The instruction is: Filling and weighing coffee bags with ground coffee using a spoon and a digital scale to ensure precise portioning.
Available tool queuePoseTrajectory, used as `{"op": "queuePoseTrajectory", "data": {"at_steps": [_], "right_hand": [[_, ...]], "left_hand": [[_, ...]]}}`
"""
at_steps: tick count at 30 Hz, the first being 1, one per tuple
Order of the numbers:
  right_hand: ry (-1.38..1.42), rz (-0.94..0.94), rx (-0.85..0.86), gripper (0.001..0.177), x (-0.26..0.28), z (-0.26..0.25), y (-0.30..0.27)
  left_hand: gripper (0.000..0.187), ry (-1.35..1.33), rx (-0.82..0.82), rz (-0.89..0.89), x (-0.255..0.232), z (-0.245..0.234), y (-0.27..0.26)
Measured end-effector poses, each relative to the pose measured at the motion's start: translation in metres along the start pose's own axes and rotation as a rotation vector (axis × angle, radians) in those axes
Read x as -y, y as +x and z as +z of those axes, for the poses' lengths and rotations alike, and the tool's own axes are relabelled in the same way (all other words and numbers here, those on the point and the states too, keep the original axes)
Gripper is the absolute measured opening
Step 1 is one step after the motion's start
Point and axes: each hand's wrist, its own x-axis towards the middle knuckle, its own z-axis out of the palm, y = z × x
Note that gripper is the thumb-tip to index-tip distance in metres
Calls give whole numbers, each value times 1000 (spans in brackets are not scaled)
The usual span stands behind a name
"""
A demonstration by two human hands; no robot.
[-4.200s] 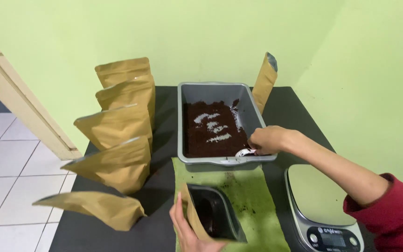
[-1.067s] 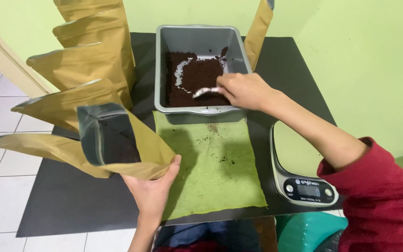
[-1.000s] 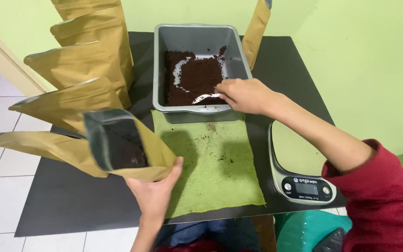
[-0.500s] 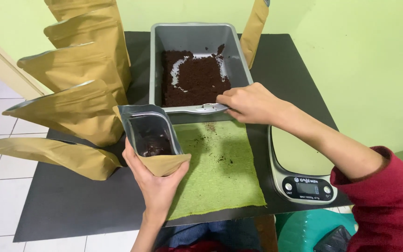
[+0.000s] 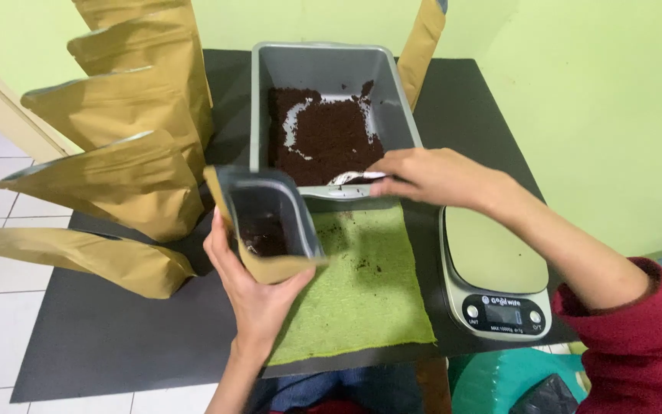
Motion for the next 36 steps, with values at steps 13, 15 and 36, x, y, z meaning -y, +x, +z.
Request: {"op": "queuePoseTrajectory", "data": {"at_steps": [13, 15, 36], "right_hand": [[-281, 372, -226, 27, -128, 42, 232], [-331, 366, -295, 29, -126, 42, 269], [-286, 101, -244, 32, -107, 2, 187]], "left_hand": [[111, 41, 159, 234, 27, 16, 2], [114, 134, 165, 319, 32, 23, 4], [83, 148, 228, 386, 16, 19, 6]]}}
